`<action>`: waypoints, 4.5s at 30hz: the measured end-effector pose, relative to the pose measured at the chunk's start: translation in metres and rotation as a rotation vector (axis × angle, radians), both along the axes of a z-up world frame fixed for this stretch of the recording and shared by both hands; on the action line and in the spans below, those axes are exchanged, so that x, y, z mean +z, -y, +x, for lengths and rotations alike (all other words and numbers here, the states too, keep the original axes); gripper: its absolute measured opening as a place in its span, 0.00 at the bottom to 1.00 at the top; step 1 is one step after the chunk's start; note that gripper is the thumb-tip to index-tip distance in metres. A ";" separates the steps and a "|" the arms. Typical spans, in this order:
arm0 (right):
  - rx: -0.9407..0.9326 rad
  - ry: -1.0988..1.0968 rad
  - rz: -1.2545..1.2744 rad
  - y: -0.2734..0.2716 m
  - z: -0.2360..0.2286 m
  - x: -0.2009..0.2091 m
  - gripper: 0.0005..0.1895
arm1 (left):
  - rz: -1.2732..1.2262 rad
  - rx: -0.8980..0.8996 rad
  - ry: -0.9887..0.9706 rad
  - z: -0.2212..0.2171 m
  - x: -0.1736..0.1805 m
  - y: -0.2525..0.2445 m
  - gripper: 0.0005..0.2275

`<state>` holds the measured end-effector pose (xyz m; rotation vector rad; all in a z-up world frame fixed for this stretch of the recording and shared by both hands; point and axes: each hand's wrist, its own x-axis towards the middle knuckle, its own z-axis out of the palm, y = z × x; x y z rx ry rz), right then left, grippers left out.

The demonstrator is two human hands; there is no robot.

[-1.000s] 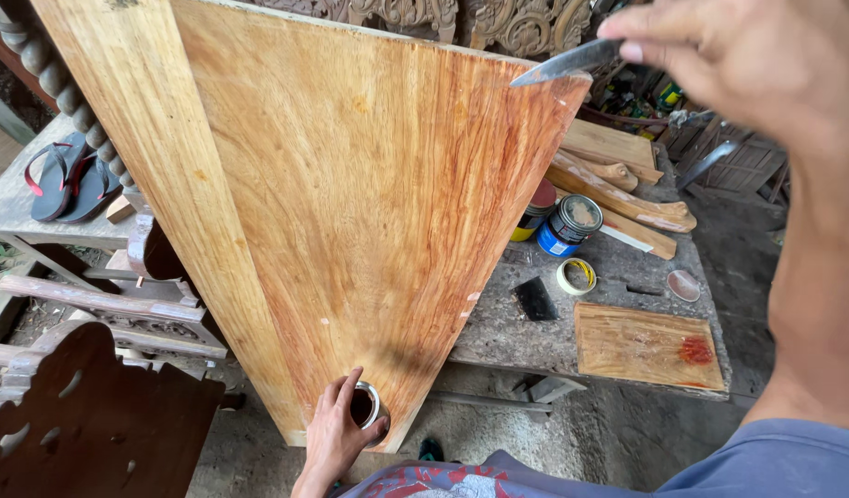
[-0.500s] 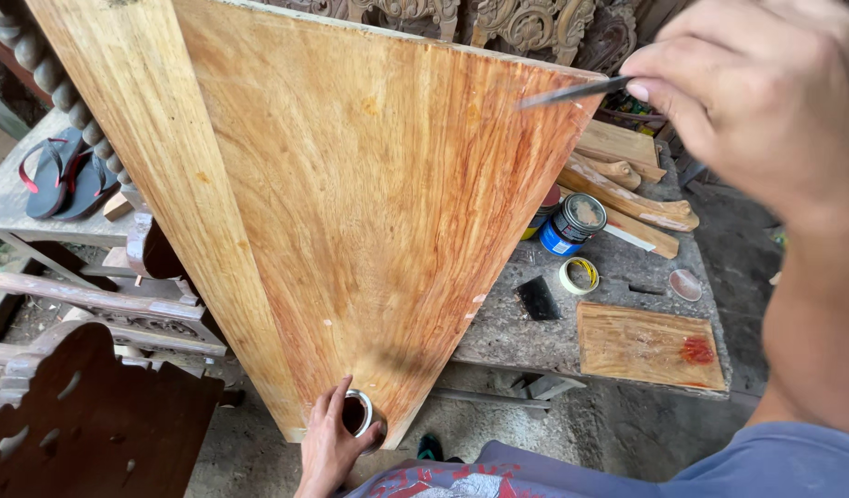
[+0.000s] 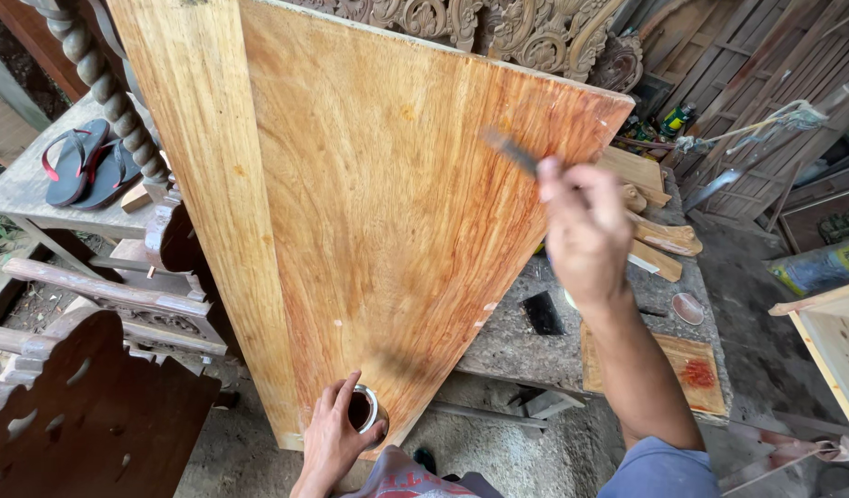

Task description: The person applies a reddish-brown wood finish to a large wooden board using a small metal spatula. They scoop the finish from a can and spread it across the surface, working along the edges and grain. The person moves around the board to reach different areas and later kneels to apply finish to a lower section.

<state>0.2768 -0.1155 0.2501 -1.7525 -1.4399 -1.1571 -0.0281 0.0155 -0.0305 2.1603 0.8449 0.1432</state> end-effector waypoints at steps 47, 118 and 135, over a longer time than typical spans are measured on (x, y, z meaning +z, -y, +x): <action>0.049 0.078 0.101 -0.239 -0.116 0.007 0.18 | -0.112 0.208 -0.016 -0.119 -0.019 -0.069 0.45; 0.605 -2.614 0.378 0.211 -0.276 -0.408 0.23 | -0.467 -0.335 0.639 -0.063 -0.003 0.151 0.56; 0.335 -1.161 -0.316 0.191 -0.282 -0.290 0.18 | -0.099 -0.089 0.336 -0.131 -0.023 0.133 0.41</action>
